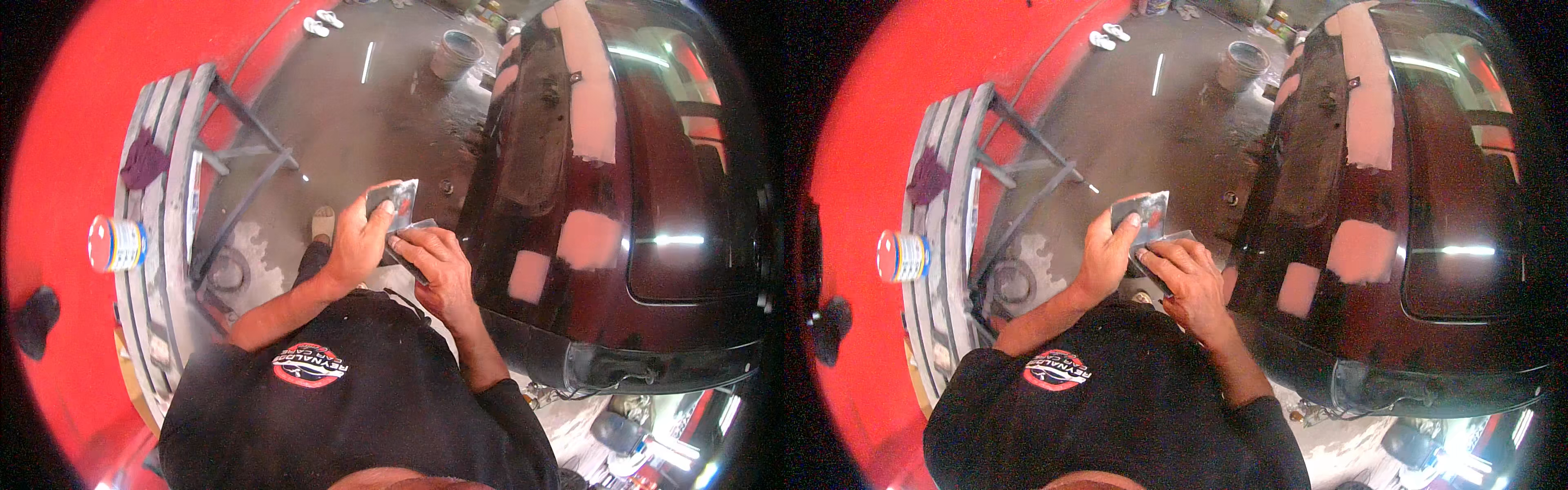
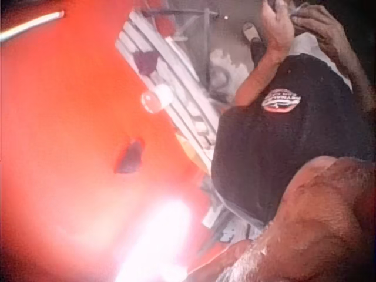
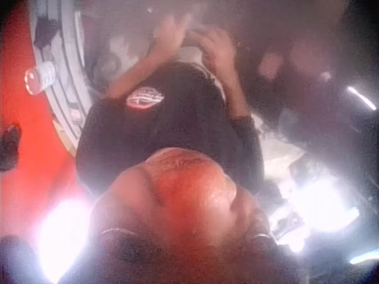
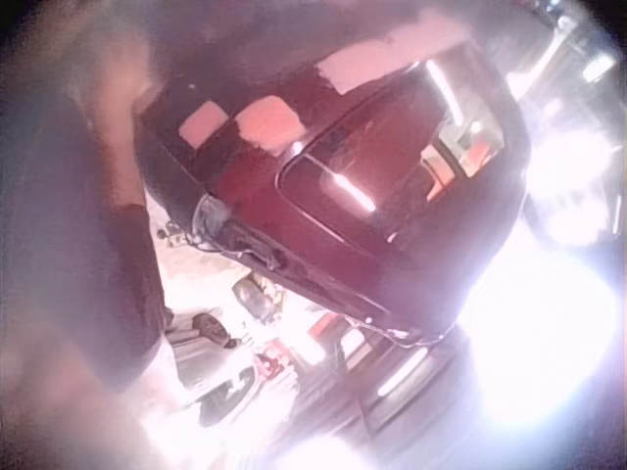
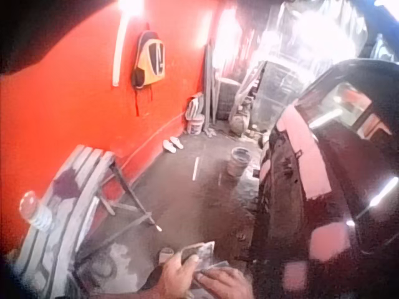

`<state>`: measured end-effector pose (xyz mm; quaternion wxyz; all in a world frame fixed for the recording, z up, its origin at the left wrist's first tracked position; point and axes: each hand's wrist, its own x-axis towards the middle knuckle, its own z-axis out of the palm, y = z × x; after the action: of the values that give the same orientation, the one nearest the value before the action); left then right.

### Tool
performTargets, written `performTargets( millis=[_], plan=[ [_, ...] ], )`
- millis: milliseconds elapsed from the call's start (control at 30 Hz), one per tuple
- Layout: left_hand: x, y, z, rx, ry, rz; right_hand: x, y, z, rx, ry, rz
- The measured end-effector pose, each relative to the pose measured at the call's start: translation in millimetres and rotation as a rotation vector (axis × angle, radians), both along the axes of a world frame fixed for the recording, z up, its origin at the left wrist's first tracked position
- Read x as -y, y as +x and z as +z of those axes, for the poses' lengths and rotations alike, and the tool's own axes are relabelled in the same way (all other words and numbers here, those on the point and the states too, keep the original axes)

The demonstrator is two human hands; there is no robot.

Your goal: The person sands a car bumper with a sanding block, moving across multiple sections of the surface. The person holds a second sanding block in the other hand and occasionally switches between them while working on the bumper.

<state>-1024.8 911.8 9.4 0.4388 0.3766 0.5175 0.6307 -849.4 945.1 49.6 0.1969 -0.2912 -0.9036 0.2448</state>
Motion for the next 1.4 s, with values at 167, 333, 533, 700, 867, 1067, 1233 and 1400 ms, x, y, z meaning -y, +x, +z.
performTargets(
  millis=[167, 333, 533, 700, 867, 1067, 1233, 1400],
  plan=[
    [-134, -100, -14, 0.267, -0.044, 0.070, -104, -72, 16, 0.066, 0.006, 0.014],
    [-243, -175, -13, 0.512, -0.128, 0.026, -190, -151, 25, -0.195, 0.148, -0.097],
    [-342, -240, -5, 0.986, -0.308, -0.246, -300, -215, -20, -0.009, 0.291, -0.451],
    [-422, -245, -5, 0.542, -0.143, -0.204, -356, -230, -1, 0.123, 0.148, -0.433],
    [-492, -250, -12, 0.700, -0.255, -0.518, -420, -214, 15, 0.132, 0.093, -0.291],
    [-582, -254, -8, 0.768, -0.259, -0.513, -527, -207, -25, 0.000, 0.385, -0.528],
    [-694, -192, -5, -0.002, -0.004, -0.363, -653, -190, -7, 0.000, 0.101, -0.323],
    [-764, -193, -28, 0.265, -0.107, -0.240, -712, -179, -4, 0.115, 0.021, -0.172]
  ],
)
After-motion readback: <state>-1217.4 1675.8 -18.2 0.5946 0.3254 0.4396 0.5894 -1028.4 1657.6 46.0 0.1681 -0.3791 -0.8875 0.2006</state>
